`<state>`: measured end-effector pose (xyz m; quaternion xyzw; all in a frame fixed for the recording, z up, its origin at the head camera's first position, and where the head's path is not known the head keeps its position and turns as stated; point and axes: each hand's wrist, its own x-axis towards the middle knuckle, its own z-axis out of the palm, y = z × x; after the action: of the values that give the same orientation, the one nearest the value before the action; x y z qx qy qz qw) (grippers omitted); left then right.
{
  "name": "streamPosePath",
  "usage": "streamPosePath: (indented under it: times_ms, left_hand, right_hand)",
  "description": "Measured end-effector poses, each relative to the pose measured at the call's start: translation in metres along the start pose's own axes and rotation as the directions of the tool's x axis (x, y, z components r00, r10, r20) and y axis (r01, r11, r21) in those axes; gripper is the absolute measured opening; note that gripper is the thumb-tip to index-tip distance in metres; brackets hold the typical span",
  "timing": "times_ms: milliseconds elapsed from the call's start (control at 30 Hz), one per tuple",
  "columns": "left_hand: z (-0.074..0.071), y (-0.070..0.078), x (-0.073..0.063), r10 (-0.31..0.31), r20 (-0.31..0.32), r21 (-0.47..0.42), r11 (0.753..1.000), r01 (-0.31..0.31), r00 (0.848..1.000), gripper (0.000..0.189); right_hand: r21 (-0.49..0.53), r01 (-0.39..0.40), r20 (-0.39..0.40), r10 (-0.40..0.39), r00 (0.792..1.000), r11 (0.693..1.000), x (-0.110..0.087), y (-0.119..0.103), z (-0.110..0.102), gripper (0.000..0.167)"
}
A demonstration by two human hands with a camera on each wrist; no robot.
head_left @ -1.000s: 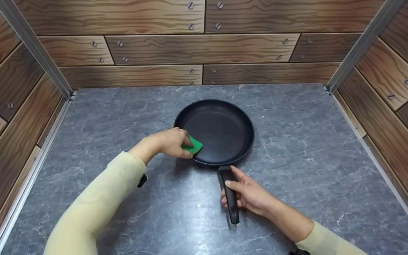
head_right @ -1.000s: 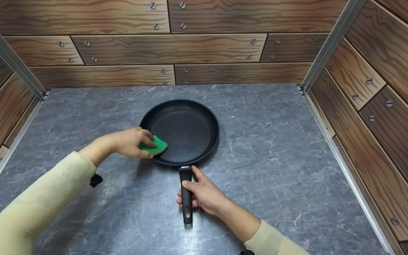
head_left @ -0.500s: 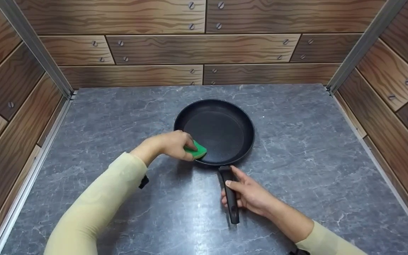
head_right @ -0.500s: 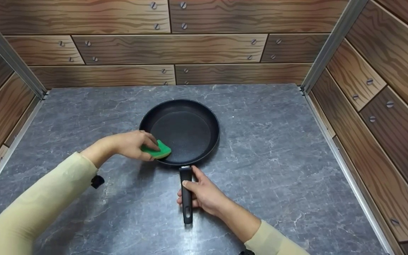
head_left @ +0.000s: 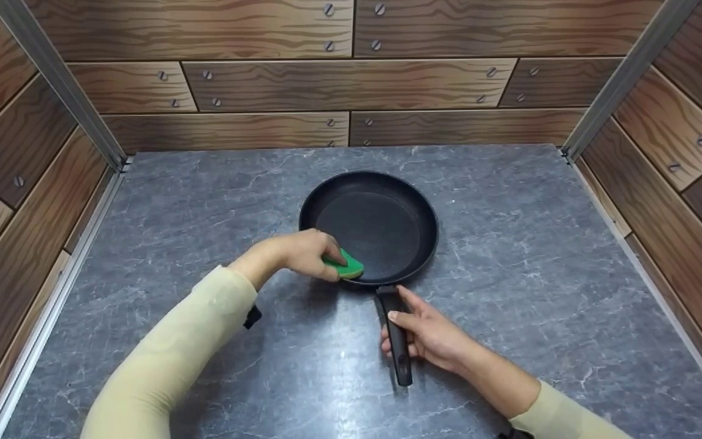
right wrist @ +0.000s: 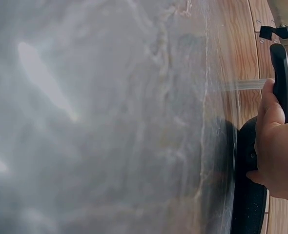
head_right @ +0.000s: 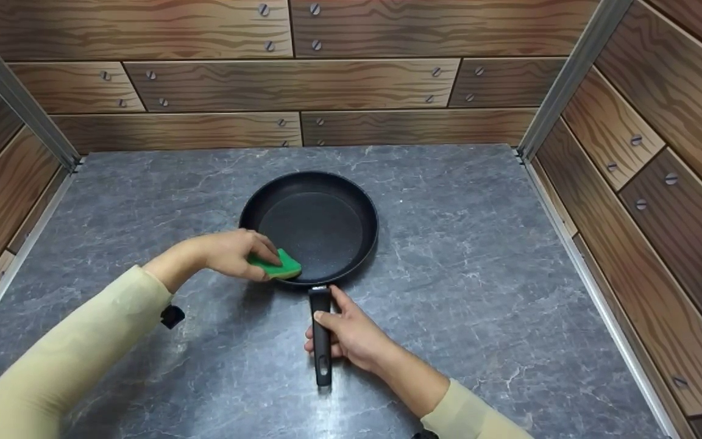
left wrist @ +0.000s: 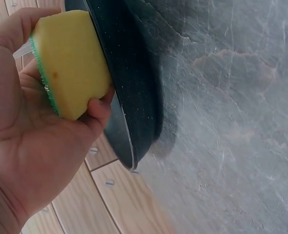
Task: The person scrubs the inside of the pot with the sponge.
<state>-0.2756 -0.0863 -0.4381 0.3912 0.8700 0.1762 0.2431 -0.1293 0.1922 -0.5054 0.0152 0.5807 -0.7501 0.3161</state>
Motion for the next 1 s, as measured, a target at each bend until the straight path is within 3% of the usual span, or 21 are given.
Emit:
streamPosePath:
  times_ms: [433, 1000]
  left_hand:
    - [0.007, 0.006, 0.007, 0.070, -0.005, -0.087, 0.994, -0.070, 0.998, 0.047]
    - [0.021, 0.017, 0.027, 0.076, -0.021, -0.233, 0.969, -0.079, 0.997, 0.049]
  right_hand:
    - [0.006, 0.008, 0.021, -0.008, 1.000, 1.000, 0.000, -0.001, -0.001, 0.089]
    - [0.007, -0.010, 0.019, 0.010, 1.000, 1.000, 0.001, -0.001, -0.002, 0.088]
